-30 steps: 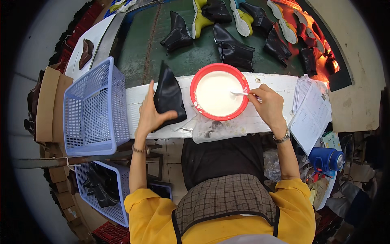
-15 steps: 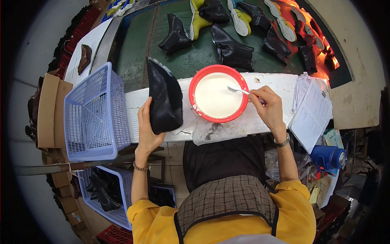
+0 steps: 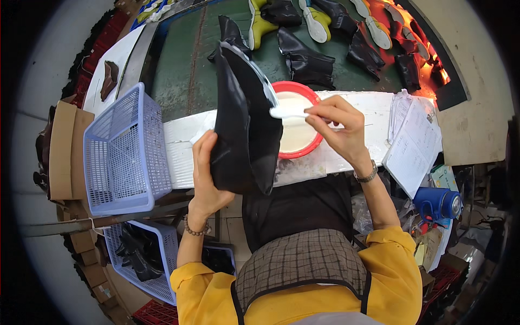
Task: Apply adhesive to the perimeter of black shoe uppers using a small brush and a bowl of glue.
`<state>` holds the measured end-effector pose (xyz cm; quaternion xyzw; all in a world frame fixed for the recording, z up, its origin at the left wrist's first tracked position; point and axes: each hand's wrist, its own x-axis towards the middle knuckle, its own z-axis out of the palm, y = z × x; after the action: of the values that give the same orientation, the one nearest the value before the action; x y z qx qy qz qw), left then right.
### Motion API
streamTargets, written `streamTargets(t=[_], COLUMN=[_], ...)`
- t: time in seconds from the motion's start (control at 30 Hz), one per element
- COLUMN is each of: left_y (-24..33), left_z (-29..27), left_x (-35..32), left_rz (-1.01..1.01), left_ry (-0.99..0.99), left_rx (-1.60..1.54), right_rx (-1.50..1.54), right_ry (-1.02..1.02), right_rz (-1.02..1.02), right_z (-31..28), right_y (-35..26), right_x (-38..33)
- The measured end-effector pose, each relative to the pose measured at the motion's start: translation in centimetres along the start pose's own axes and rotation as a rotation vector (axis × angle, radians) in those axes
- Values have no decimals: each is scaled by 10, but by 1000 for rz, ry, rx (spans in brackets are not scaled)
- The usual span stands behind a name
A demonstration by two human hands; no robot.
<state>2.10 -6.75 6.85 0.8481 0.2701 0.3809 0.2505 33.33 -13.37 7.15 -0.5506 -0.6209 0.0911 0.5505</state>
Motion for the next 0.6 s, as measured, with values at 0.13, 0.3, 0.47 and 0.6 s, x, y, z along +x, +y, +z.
streamTargets(t=[0.13,0.3,0.47,0.6], left_y=[-6,-13,-15,-22], left_z=[10,18,20,20], left_x=[8,21,37,35], left_rz=[12,80,158,165], left_ry=[141,204,276,238], left_rx=[9,84,189,295], right_rx=[84,69,-35,117], right_ry=[-79,-75,-134,-273], right_rz=[23,-31,-95,85], right_z=[-2,-5,-9,-8], right_y=[-10,-20,-33,-36], right_x=[-15,-19,-20,-20])
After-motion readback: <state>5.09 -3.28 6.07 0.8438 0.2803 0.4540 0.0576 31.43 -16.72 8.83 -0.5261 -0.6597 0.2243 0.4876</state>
